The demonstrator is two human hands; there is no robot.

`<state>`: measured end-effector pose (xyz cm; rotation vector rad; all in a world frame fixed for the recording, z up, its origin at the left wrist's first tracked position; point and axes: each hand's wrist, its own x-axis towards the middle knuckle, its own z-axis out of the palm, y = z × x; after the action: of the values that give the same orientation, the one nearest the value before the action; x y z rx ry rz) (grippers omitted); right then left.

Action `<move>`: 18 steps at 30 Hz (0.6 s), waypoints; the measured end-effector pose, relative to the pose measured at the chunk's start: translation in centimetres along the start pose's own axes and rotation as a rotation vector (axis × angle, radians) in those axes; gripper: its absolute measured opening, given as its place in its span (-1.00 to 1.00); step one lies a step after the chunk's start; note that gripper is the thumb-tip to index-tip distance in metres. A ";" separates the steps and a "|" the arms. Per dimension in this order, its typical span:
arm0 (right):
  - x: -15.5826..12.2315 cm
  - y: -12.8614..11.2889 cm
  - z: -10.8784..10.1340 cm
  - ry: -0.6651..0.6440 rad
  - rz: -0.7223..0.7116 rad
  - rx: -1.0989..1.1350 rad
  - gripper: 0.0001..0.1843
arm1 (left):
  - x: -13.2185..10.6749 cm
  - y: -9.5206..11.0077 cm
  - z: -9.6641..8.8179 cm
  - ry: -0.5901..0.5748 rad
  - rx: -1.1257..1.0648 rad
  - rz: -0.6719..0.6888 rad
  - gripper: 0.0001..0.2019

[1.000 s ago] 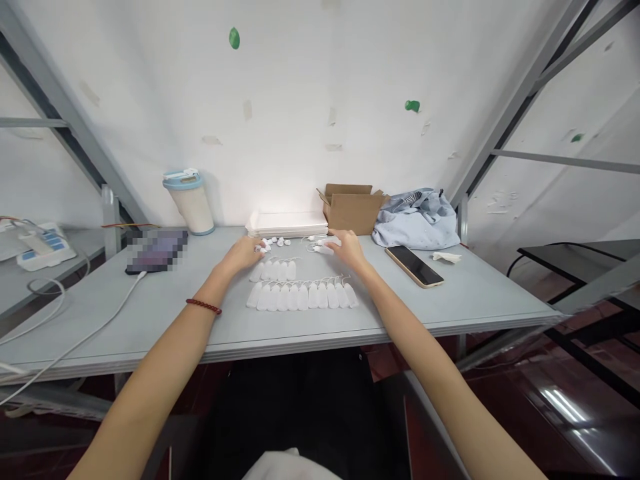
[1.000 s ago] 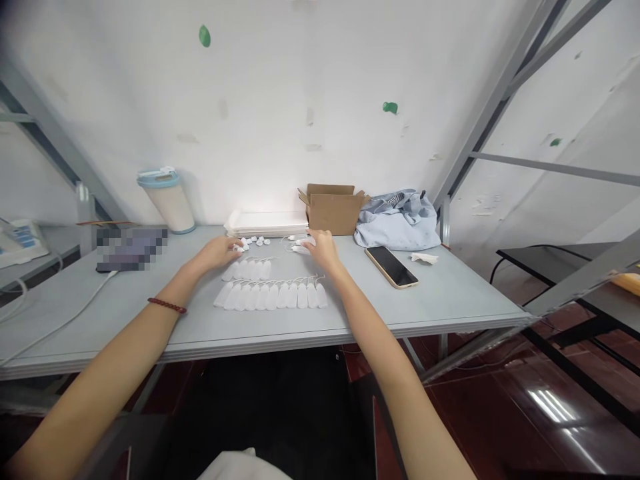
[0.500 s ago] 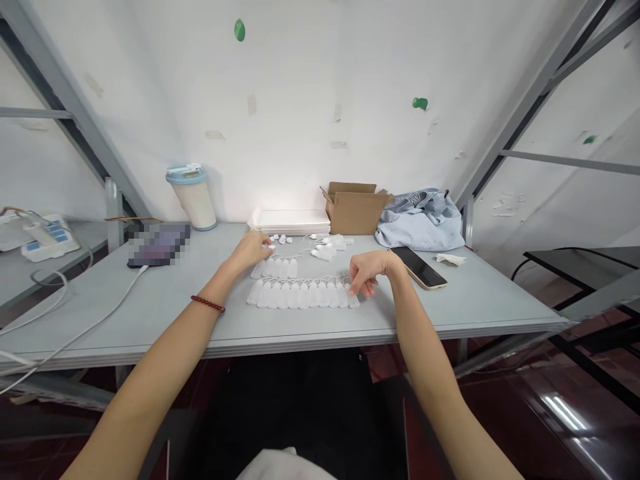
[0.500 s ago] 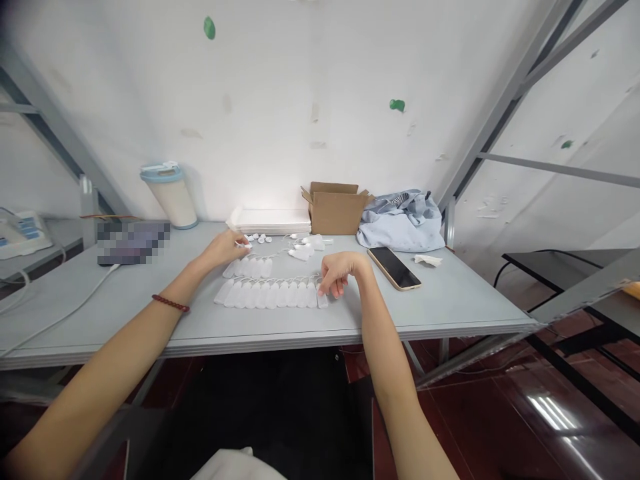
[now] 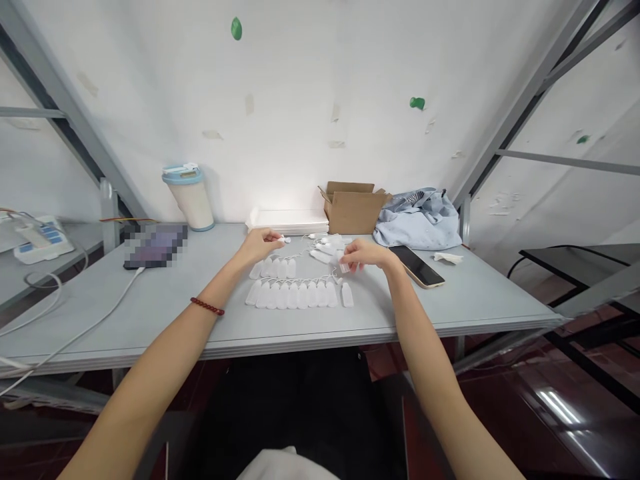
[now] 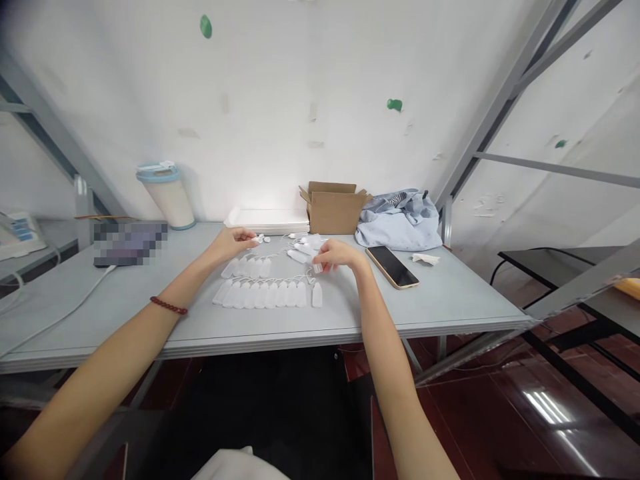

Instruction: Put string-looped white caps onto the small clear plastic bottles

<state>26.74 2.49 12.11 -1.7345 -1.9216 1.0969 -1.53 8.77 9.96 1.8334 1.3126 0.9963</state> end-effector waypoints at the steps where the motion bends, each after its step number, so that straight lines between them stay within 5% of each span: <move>1: 0.2 0.0 0.2 0.064 -0.059 0.038 -0.81 | -0.2 0.2 0.2 -0.024 -0.045 -0.010 -0.69; 7: 1.6 -1.0 2.8 0.320 -0.379 0.256 -0.84 | -1.0 1.3 1.6 -0.170 -0.328 -0.064 -0.70; 18: 1.7 -2.2 5.4 0.121 -0.498 0.393 -0.78 | -1.9 2.2 3.1 -0.295 -0.644 -0.053 -0.71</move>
<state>21.08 2.47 9.78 -1.0164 -1.7755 1.0555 1.78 6.13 9.94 1.3713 0.7393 0.9353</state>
